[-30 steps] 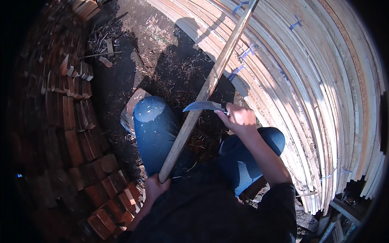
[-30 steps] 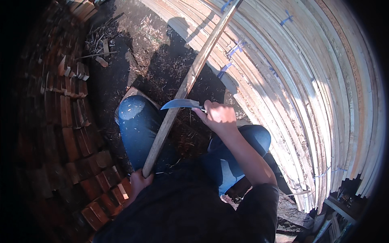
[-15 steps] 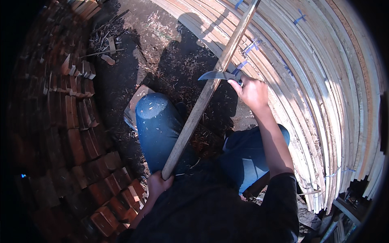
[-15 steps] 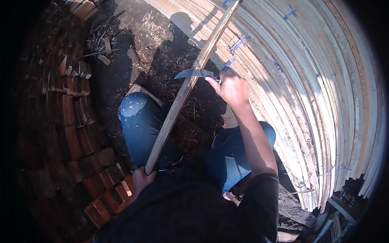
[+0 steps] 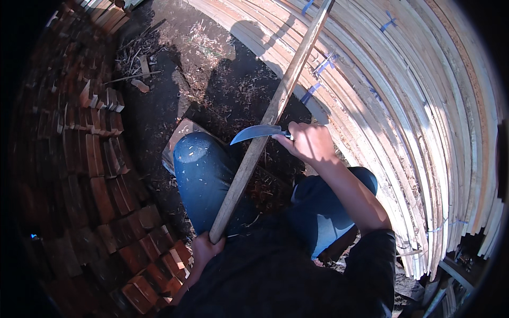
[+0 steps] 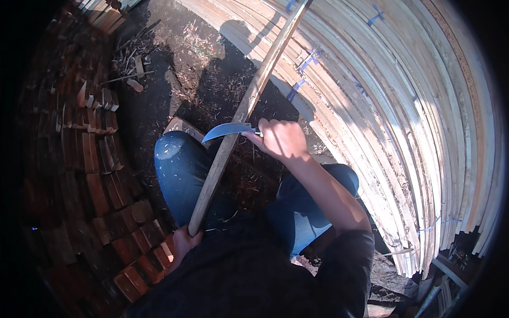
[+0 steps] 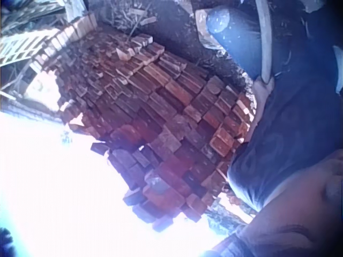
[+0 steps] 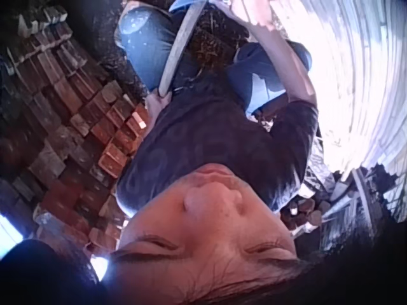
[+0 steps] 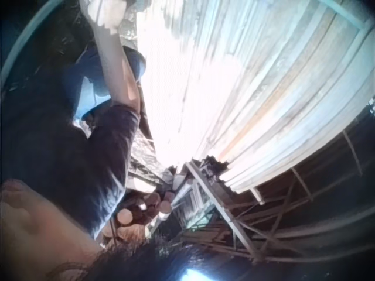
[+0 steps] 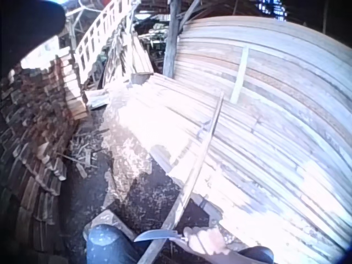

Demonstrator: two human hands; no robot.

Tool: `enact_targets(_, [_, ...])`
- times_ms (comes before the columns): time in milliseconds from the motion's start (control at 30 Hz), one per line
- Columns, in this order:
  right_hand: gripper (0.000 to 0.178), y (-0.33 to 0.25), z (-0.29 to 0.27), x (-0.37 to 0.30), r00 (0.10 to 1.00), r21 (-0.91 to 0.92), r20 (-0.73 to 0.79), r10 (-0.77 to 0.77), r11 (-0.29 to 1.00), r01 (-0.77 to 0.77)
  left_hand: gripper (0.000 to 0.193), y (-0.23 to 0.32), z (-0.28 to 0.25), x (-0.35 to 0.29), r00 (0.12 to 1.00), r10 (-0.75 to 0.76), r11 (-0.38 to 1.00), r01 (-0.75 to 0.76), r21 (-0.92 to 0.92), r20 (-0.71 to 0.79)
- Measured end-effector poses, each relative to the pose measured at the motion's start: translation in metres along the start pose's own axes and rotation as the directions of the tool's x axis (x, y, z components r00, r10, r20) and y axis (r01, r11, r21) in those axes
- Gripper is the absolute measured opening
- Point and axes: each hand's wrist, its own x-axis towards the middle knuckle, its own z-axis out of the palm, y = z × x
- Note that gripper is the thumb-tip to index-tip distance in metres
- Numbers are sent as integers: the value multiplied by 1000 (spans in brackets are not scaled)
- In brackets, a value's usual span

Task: The person sits on the ground and uses a curved knife to shave a long, thin piece of wood held between their legs. They repeatedly scrape the blade along the wood's surface to remove thin shavings.

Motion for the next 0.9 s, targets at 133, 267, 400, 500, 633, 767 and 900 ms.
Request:
enact_targets(133, [54, 33, -6, 21, 980, -107, -97, 172, 977, -182, 40, 7, 2, -1, 1000, 7, 1000, -7, -29, -30])
enact_targets(267, [56, 1, 4, 4, 997, 2, 66, 47, 999, -48, 40, 10, -4, -1, 1000, -13, 999, 13, -30, -5])
enact_targets(400, [57, 40, -11, 26, 916, -119, -136, 378, 911, -394, 41, 6, -3, -2, 1000, -17, 1000, 17, -15, -15])
enact_targets(500, [56, 87, -18, 21, 866, -135, -158, 475, 858, -496, 42, 13, -8, 2, 999, -28, 999, 29, -43, 30])
enact_targets(633, [53, 15, -13, 5, 984, -66, -77, 162, 984, -167, 42, -5, 5, 1, 1000, -3, 999, 3, -41, -12])
enact_targets(767, [55, 39, -19, 22, 913, -82, -124, 389, 913, -400, 42, -6, 0, -4, 1000, 8, 1000, -9, -25, -28])
enact_targets(900, [54, 78, -13, 19, 872, -77, -164, 461, 876, -477, 42, -2, -1, 2, 1000, 22, 999, -21, -43, 5])
